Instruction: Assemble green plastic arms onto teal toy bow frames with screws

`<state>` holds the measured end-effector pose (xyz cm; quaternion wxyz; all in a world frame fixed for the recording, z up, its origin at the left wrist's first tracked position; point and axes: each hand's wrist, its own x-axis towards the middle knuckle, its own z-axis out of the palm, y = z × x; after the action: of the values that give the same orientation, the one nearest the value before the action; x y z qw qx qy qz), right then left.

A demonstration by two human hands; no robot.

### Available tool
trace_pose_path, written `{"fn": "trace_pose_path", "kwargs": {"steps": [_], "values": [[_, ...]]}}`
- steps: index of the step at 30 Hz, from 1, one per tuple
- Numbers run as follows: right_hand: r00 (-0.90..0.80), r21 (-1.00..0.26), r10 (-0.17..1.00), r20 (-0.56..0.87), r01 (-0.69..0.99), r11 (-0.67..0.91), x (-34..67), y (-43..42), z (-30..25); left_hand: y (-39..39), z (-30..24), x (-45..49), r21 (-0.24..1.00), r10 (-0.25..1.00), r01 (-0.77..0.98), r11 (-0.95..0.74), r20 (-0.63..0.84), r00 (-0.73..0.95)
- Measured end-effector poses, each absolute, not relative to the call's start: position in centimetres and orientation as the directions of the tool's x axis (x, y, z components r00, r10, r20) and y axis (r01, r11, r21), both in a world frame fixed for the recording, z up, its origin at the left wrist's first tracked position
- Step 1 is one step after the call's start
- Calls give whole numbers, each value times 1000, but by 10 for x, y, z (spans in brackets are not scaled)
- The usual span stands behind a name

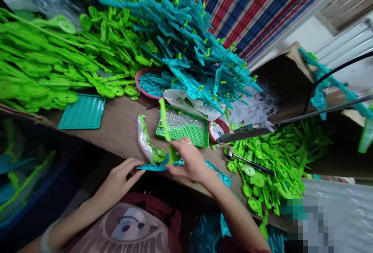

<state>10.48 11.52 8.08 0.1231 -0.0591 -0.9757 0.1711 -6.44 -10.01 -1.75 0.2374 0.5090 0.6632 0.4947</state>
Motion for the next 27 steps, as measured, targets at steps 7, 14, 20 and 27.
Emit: {"fn": "trace_pose_path", "kwargs": {"steps": [7,14,20,27], "values": [[-983,-360,118,142,60,931,70,79,32,-98,-27,-62,923,907,385,22,143,-395],[-998,-492,27,48,0,871,76,101,42,-97,-27,-66,917,924,398,-20,169,-343],[-991,-510,94,92,35,860,79,94,49,-97,-26,-66,935,928,354,-7,137,-345],[-998,-423,19,59,-7,906,77,96,49,-96,-27,-66,935,927,353,-33,161,-339]]}}
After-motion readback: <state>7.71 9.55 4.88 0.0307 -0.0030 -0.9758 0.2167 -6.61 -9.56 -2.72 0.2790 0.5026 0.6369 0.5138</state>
